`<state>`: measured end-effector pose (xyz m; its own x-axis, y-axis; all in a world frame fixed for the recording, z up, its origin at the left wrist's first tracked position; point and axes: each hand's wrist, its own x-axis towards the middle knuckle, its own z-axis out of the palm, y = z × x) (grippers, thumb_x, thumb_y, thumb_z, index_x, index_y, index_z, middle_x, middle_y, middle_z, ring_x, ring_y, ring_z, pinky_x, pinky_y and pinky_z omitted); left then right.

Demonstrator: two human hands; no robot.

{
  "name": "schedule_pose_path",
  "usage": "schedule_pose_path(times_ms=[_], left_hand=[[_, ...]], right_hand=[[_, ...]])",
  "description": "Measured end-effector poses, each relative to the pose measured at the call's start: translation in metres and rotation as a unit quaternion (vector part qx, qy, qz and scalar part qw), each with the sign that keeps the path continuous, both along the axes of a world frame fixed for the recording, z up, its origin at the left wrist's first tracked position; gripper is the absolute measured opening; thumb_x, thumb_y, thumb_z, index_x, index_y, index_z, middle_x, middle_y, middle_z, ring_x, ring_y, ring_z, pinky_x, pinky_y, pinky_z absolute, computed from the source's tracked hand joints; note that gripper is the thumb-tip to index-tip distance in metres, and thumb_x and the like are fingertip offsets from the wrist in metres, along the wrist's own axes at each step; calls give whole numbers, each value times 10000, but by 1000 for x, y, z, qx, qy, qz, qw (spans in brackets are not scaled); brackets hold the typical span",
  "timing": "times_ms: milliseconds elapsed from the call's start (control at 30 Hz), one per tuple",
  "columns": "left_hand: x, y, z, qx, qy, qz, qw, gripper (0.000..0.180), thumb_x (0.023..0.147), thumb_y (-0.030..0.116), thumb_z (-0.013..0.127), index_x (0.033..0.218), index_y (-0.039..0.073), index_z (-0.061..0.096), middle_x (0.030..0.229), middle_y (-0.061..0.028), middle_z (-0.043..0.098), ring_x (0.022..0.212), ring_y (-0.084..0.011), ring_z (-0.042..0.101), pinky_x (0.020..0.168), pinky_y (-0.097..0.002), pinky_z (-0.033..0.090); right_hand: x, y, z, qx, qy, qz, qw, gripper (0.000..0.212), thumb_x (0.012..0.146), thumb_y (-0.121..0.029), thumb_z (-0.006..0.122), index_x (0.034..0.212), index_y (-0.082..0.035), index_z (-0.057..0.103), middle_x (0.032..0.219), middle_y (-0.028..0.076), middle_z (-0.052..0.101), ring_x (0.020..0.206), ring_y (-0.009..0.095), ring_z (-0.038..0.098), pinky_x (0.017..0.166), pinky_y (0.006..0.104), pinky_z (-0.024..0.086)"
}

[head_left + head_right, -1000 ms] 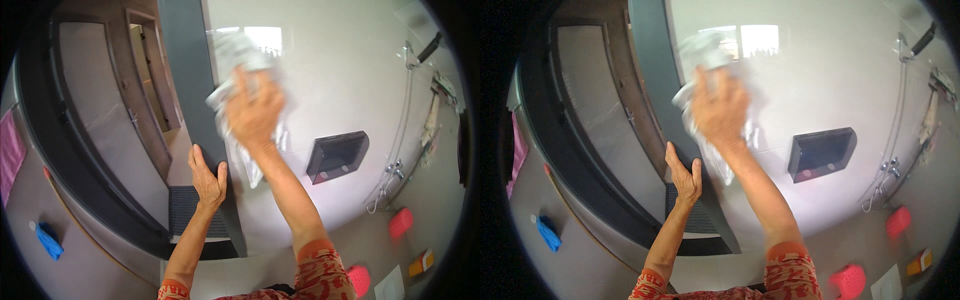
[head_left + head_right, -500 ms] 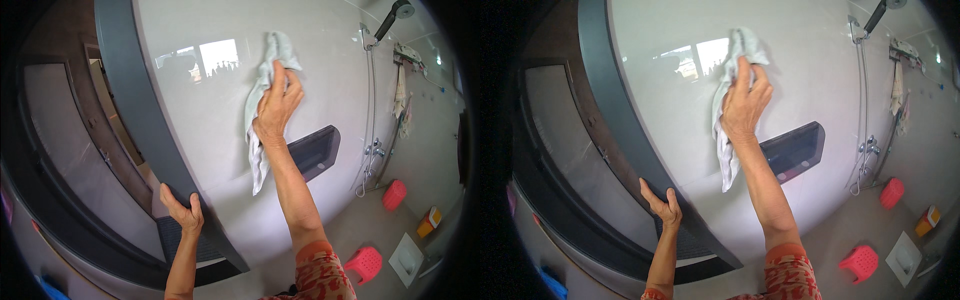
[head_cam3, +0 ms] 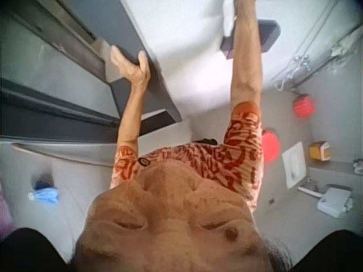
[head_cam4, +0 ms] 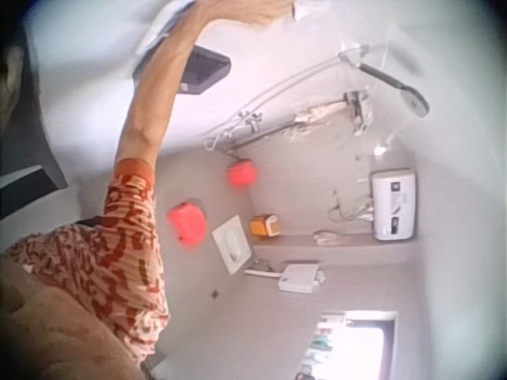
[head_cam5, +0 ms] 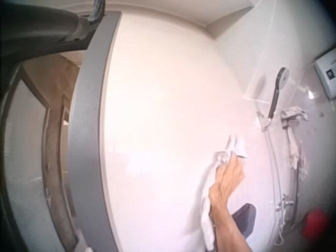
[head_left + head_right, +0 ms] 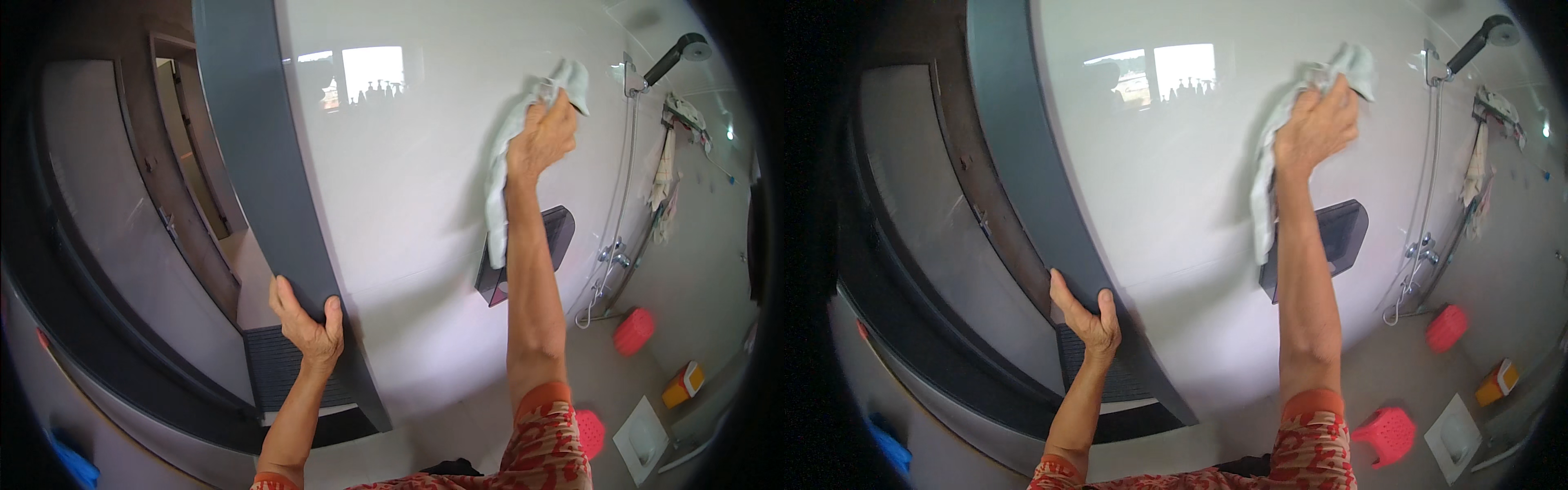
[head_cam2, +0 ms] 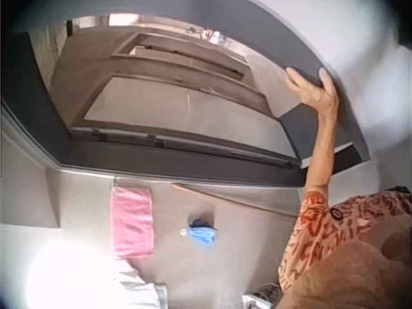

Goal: The person sits on a small pink stool in a bathroom and wipes the white tiled walls with a white cloth. They clean around the shower fixtures, including the faucet and shower head, and wipe the wall near the shower door frame.

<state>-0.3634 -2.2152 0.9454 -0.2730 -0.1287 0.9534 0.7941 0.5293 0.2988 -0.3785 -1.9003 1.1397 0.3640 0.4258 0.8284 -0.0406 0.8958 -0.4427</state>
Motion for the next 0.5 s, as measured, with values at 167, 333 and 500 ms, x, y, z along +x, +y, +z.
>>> schedule_pose_path(times_ms=[167, 333, 500], left_hand=[[-1, -11, -2, -21, 3, 41, 999, 741, 816, 223, 663, 1383, -77, 292, 1337, -298, 366, 1169, -424, 453, 966, -436, 405], [2, -12, 1, -26, -4, 20, 999, 766, 800, 155, 667, 1404, -81, 260, 1327, -297, 383, 1201, -433, 421, 1008, -445, 361], [3, -10, 5, -22, 23, 0, 999, 760, 816, 173, 671, 1412, -66, 266, 1328, -293, 388, 1198, -430, 430, 995, -447, 381]], right_hand=[[9, -109, -11, 133, -35, 77, 987, 504, 873, -211, 533, 1341, -44, 448, 1337, 219, 385, 1170, 387, 356, 1013, 481, 255], [29, -187, -59, 219, -102, 173, 955, 622, 803, -250, 591, 1346, 2, 424, 1316, 238, 348, 1151, 407, 334, 1022, 499, 228], [26, -198, -136, 281, -159, 134, 937, 658, 767, -222, 591, 1347, 31, 410, 1286, 255, 359, 1162, 416, 334, 979, 509, 276]])
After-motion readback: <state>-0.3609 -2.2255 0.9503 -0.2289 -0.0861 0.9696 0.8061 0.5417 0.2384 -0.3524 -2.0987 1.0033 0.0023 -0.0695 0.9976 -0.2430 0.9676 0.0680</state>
